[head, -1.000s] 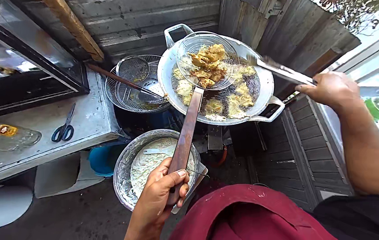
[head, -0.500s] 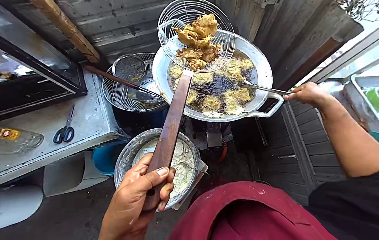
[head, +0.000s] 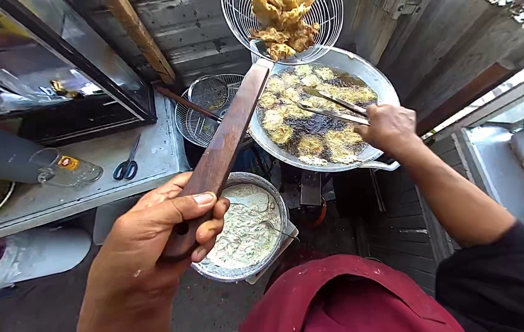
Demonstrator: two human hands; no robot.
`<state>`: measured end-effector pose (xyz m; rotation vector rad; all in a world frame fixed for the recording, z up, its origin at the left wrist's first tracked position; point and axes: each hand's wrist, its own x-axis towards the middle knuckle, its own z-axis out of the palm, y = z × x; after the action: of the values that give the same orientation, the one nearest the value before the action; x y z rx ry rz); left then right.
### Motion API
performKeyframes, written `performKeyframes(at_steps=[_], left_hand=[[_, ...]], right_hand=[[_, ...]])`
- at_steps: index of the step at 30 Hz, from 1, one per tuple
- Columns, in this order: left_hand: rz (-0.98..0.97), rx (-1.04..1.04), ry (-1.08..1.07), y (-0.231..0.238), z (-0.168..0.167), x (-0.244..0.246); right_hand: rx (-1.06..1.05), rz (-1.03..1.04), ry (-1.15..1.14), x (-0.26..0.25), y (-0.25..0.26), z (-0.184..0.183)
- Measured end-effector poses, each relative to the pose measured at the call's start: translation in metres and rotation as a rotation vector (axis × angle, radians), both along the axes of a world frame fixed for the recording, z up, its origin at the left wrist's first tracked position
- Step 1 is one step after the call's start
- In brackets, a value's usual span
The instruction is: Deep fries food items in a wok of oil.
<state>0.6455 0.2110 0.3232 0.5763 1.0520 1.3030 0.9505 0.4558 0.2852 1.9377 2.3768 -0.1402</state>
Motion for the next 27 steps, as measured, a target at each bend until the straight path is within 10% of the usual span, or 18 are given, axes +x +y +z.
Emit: performKeyframes(at_steps=[27], left_hand=[[0.084,-0.064,0.015,0.003,0.001,-0.003]], right_hand=[[-0.042,0.112,-0.075,-0.122,0.026,-0.060]])
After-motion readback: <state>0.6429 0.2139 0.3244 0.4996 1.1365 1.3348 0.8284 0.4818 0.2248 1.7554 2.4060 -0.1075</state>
